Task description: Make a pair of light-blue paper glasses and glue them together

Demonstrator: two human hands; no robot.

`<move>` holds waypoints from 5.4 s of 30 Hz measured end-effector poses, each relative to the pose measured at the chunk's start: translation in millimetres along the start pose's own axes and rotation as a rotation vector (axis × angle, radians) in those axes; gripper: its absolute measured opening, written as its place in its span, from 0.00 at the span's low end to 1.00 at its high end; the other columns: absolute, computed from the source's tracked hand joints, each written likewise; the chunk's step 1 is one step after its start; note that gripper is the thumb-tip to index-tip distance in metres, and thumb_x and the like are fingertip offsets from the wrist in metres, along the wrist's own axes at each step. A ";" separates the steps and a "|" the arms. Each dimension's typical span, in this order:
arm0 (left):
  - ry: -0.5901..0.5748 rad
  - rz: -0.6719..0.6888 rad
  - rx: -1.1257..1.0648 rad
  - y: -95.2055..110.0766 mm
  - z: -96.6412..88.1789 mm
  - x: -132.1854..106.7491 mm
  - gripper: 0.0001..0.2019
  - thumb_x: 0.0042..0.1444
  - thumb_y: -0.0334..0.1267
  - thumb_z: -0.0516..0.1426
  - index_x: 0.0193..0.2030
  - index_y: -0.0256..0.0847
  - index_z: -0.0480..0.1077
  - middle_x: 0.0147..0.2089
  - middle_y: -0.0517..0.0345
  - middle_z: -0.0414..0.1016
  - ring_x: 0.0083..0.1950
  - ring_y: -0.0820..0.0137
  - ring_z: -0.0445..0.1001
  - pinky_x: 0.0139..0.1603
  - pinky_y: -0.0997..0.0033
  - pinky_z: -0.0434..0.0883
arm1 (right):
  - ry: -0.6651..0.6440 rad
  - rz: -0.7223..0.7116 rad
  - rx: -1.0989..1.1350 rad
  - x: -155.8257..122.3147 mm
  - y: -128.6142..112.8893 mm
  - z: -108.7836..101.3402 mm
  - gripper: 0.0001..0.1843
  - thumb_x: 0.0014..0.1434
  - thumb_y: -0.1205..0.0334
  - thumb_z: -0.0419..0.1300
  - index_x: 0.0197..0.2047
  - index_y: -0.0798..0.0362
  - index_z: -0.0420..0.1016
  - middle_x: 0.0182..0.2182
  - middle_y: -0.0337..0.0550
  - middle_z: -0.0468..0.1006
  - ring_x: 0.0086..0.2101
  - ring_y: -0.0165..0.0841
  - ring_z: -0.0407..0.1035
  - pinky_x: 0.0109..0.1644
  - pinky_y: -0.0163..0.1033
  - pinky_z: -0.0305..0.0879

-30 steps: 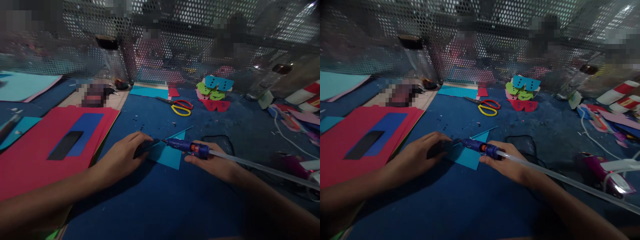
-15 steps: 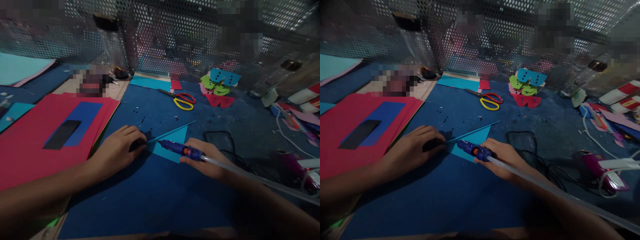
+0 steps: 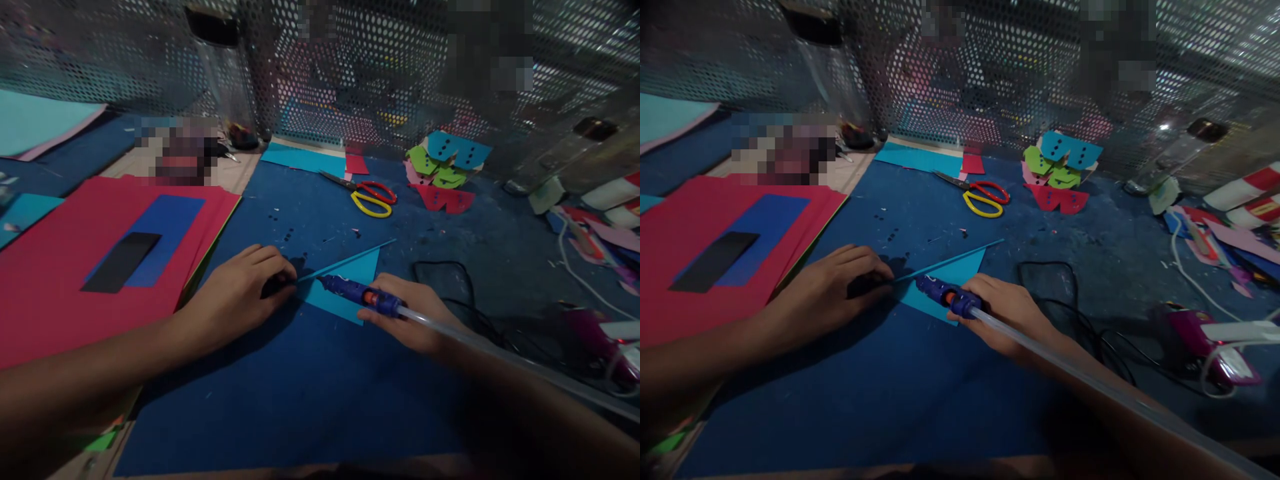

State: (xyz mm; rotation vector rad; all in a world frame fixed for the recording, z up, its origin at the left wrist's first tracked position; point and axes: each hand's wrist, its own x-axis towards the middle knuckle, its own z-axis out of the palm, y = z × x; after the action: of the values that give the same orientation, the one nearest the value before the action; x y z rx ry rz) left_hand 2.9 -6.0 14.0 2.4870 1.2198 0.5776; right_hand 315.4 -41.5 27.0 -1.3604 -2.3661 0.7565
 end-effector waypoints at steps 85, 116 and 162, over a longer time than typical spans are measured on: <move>-0.015 -0.015 -0.006 -5.6 -0.7 -0.4 0.07 0.67 0.44 0.59 0.43 0.44 0.76 0.41 0.55 0.78 0.44 0.60 0.74 0.44 0.61 0.70 | 0.060 0.127 -0.170 -14.5 5.6 -8.4 0.12 0.71 0.54 0.61 0.36 0.48 0.67 0.31 0.36 0.74 0.30 0.31 0.69 0.33 0.35 0.55; -0.011 -0.059 -0.033 -10.1 1.1 -4.8 0.07 0.66 0.48 0.60 0.45 0.51 0.75 0.42 0.56 0.79 0.45 0.57 0.76 0.43 0.59 0.71 | 0.048 0.298 -0.262 -11.6 -0.7 -28.6 0.18 0.68 0.50 0.64 0.32 0.49 0.65 0.28 0.36 0.73 0.27 0.32 0.68 0.30 0.35 0.53; 0.085 0.023 0.011 -22.1 6.2 -6.7 0.16 0.68 0.57 0.55 0.45 0.50 0.77 0.44 0.56 0.82 0.44 0.56 0.81 0.44 0.56 0.77 | 0.577 0.569 -0.359 -23.1 50.6 -101.0 0.22 0.69 0.43 0.58 0.57 0.50 0.73 0.41 0.51 0.84 0.43 0.50 0.79 0.45 0.47 0.70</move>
State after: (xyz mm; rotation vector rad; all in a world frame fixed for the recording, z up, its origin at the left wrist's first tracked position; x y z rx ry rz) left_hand -12.8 1.1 -2.5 2.5120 1.2301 0.6899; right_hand 413.4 -11.5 79.6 -2.0982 -1.7135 0.0133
